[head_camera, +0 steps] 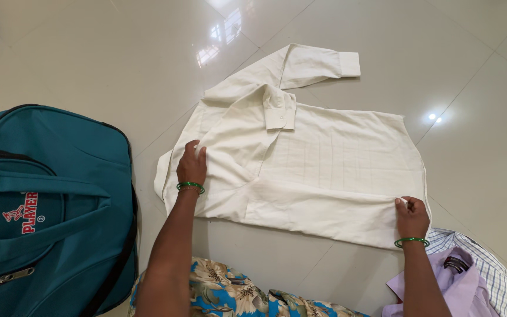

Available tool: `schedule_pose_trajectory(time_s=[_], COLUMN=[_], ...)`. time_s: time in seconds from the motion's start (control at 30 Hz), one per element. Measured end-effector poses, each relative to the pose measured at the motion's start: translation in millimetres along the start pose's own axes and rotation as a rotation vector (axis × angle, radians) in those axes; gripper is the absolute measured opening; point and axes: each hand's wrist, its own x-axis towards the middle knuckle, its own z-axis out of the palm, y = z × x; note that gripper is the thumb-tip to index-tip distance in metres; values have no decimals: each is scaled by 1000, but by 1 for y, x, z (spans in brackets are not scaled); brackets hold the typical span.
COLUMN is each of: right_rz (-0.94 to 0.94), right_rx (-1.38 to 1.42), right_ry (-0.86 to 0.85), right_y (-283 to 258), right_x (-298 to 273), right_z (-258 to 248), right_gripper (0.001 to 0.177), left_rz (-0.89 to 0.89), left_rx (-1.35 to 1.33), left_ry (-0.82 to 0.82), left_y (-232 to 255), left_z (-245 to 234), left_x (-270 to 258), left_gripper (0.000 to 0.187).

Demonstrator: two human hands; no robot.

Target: The person buttons the front and cuffs of a white shirt, then lays it flat on the floor and folds the sleeves and bottom half.

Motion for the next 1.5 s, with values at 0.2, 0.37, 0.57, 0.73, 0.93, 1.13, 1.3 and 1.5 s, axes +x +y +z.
schedule_pose_trajectory(time_s=[0.2,0.37,0.57,0.73,0.93,1.13,1.3,1.5], right_rz=[-132,95,251,264,352,355,348,292], right_rx=[-243,-320,-289,-125,-141,-73,-147,-412], right_ry=[-30,-178,-549,-723,-652,-600,-615,-580], right_y=[-3,-9,-23,-25,-24,-19,-16,-19], right_x=[-1,-3,-9,-21,-24,-21,-26,-28], right_z=[-3,-28,-66,-88,-89,-93,-98,-94], right_gripper=[60,76,83,83,70,62,63,64], left_rz=[161,-47,-74,-116,34,-38,-129,-299], left_rx=[217,273,229,140,96,80,121,267], left_ry=[21,-161,-322,-509,-492,-361,-365,-485], left_y=[9,-16,-41,-56,-71,-98,-115,-90], left_z=[-42,-95,-128,-134,-129,-119,-115,-119], left_x=[-22,-53,-95,-103,-108,-107,-111,-108], left_gripper=[63,53,65,93,89,61,56,52])
